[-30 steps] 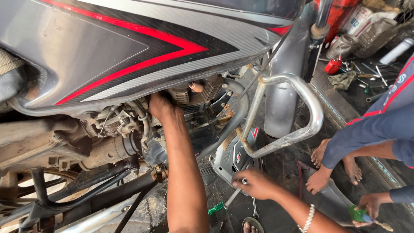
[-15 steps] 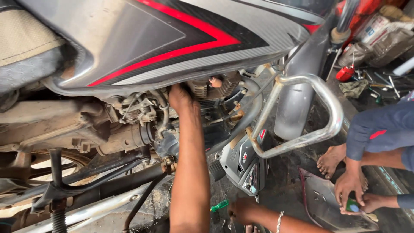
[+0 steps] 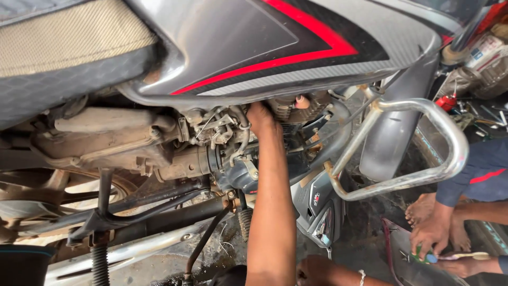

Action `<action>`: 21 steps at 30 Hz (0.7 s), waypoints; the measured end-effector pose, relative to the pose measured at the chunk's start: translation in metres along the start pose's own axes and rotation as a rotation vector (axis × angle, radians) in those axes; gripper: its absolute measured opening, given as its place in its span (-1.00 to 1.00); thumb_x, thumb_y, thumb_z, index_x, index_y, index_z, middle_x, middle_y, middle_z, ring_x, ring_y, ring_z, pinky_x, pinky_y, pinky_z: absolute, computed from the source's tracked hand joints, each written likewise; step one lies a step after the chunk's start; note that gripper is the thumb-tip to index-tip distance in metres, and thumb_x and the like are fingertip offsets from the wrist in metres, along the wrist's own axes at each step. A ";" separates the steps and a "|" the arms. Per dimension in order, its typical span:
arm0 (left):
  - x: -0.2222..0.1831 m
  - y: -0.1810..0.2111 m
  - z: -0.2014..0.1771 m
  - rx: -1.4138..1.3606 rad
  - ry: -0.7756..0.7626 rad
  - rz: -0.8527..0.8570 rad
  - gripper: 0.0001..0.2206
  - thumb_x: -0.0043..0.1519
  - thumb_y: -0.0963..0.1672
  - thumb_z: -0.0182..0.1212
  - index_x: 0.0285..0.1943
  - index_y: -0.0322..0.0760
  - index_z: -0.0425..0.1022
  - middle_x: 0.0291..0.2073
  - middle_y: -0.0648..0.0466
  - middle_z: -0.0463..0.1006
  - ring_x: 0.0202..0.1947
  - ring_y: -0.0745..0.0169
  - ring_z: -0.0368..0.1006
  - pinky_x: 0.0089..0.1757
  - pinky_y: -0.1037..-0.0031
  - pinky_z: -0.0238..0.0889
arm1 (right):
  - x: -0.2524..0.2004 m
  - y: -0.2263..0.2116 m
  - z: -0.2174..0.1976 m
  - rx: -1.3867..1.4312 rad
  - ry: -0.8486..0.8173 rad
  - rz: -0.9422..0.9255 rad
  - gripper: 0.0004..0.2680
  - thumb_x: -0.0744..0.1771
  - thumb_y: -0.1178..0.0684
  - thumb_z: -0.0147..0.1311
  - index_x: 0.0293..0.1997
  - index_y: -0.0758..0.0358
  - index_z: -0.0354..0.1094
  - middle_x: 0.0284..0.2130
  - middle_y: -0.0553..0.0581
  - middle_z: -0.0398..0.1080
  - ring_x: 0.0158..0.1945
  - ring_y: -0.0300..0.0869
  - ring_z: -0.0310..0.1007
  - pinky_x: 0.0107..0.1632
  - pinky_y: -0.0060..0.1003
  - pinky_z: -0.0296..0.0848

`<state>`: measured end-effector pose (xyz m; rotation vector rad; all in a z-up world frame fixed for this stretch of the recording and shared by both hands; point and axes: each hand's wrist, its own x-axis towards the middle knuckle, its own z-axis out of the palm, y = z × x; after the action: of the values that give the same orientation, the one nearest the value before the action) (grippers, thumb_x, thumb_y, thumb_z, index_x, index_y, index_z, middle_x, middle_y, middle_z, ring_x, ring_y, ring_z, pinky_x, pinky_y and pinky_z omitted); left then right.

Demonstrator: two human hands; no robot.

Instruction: The person works on the carburetor and engine area of a scooter, using a screwdriver to loosen components and pliers and a wrench to adjust and tighten parts. They manipulate cables and fittings by hand while reaching into the engine bay.

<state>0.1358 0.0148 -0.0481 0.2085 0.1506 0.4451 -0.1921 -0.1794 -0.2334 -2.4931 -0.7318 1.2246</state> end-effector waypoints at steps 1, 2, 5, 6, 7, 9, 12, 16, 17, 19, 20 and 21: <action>-0.003 0.001 0.002 -0.006 -0.015 0.013 -0.53 0.33 -0.06 0.20 0.24 -0.66 0.40 0.10 -0.13 0.54 0.07 0.00 0.47 0.07 0.26 0.33 | -0.002 -0.010 -0.009 -0.044 0.020 0.038 -0.83 0.28 -0.04 0.12 -0.21 0.16 0.56 -0.29 0.26 0.56 -0.16 0.09 0.58 -0.07 -0.04 0.49; -0.003 0.004 -0.003 -0.013 -0.011 0.010 -0.53 0.33 -0.06 0.20 0.24 -0.66 0.40 0.10 -0.13 0.54 0.07 0.00 0.47 0.07 0.26 0.33 | 0.000 -0.015 -0.022 -0.047 0.016 0.045 -0.83 0.28 -0.04 0.12 -0.21 0.16 0.56 -0.29 0.26 0.56 -0.16 0.09 0.58 -0.07 -0.04 0.49; 0.000 0.004 -0.012 -0.055 -0.145 -0.102 -0.53 0.34 -0.05 0.20 0.31 -0.53 0.37 0.18 -0.06 0.51 0.16 0.07 0.43 0.13 0.31 0.31 | -0.007 -0.056 -0.089 -0.285 0.245 0.192 -0.87 0.30 0.01 0.11 -0.17 0.15 0.50 -0.30 0.27 0.52 -0.16 0.15 0.54 -0.13 0.08 0.49; 0.003 0.002 -0.017 -0.105 -0.240 -0.119 -0.52 0.35 -0.02 0.16 0.34 -0.47 0.36 0.20 -0.08 0.50 0.19 0.07 0.43 0.15 0.30 0.31 | -0.024 -0.086 -0.127 -0.130 0.436 0.289 -0.83 0.30 0.08 0.07 -0.04 0.11 0.45 -0.35 0.24 0.54 -0.23 0.09 0.59 -0.16 -0.01 0.53; 0.005 0.001 -0.025 -0.149 -0.332 -0.136 -0.52 0.37 0.00 0.12 0.36 -0.41 0.34 0.22 -0.10 0.49 0.22 0.06 0.42 0.18 0.30 0.32 | -0.047 -0.116 -0.163 0.032 0.622 0.381 -0.74 0.29 0.15 0.02 0.09 0.07 0.39 -0.39 0.22 0.56 -0.30 0.04 0.64 -0.19 -0.09 0.58; 0.001 0.001 -0.016 -0.101 -0.327 -0.063 -0.55 0.39 -0.03 0.12 0.37 -0.41 0.32 0.23 -0.09 0.46 0.24 0.04 0.40 0.20 0.26 0.31 | -0.064 -0.143 -0.205 0.033 0.921 0.175 -0.78 0.32 0.10 0.06 0.07 0.12 0.43 -0.39 0.23 0.57 -0.33 0.04 0.63 -0.24 -0.09 0.56; 0.004 0.005 -0.003 -0.078 -0.368 -0.006 -0.57 0.41 -0.06 0.11 0.38 -0.40 0.31 0.24 -0.08 0.44 0.25 0.02 0.37 0.23 0.23 0.28 | -0.071 -0.181 -0.264 -0.041 1.294 -0.109 -0.77 0.36 0.09 0.07 0.14 0.14 0.44 -0.41 0.27 0.55 -0.34 0.08 0.60 -0.27 -0.05 0.52; 0.003 0.003 -0.010 -0.162 -0.446 -0.091 -0.57 0.39 -0.05 0.09 0.36 -0.40 0.33 0.22 -0.08 0.47 0.23 0.03 0.38 0.23 0.23 0.25 | -0.055 -0.215 -0.320 -0.418 1.308 -0.072 -0.56 0.30 0.20 0.03 0.37 0.05 0.30 -0.47 0.38 0.50 -0.38 0.21 0.53 -0.26 0.06 0.48; 0.002 0.003 -0.014 -0.159 -0.445 -0.090 -0.57 0.39 -0.05 0.09 0.36 -0.40 0.33 0.22 -0.08 0.47 0.23 0.03 0.38 0.23 0.23 0.25 | -0.044 -0.211 -0.328 -0.416 1.308 -0.074 -0.56 0.30 0.20 0.03 0.37 0.05 0.30 -0.47 0.38 0.50 -0.38 0.21 0.53 -0.26 0.06 0.48; 0.002 0.002 -0.021 -0.216 -0.494 -0.155 -0.57 0.38 -0.05 0.08 0.35 -0.40 0.34 0.20 -0.08 0.49 0.22 0.03 0.38 0.23 0.24 0.23 | -0.022 -0.203 -0.343 -0.531 1.210 -0.019 -0.52 0.25 0.22 0.04 0.35 0.03 0.26 -0.42 0.37 0.53 -0.33 0.23 0.55 -0.19 0.12 0.49; 0.000 0.003 -0.022 -0.214 -0.493 -0.155 -0.57 0.38 -0.05 0.08 0.35 -0.40 0.34 0.20 -0.08 0.49 0.22 0.03 0.38 0.23 0.24 0.23 | -0.021 -0.203 -0.343 -0.529 1.210 -0.019 -0.52 0.25 0.22 0.04 0.35 0.03 0.26 -0.42 0.37 0.53 -0.33 0.23 0.55 -0.19 0.12 0.49; -0.002 0.006 -0.024 -0.236 -0.504 -0.173 -0.57 0.37 -0.04 0.08 0.34 -0.40 0.35 0.19 -0.08 0.50 0.22 0.03 0.38 0.23 0.24 0.22 | -0.019 -0.204 -0.344 -0.520 1.190 0.006 -0.55 0.25 0.21 0.04 0.33 0.08 0.28 -0.41 0.39 0.53 -0.32 0.25 0.55 -0.20 0.13 0.49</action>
<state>0.1270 0.0230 -0.0701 0.0697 -0.3746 0.2247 0.0057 -0.0248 0.0781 -2.9228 -0.6953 -0.6163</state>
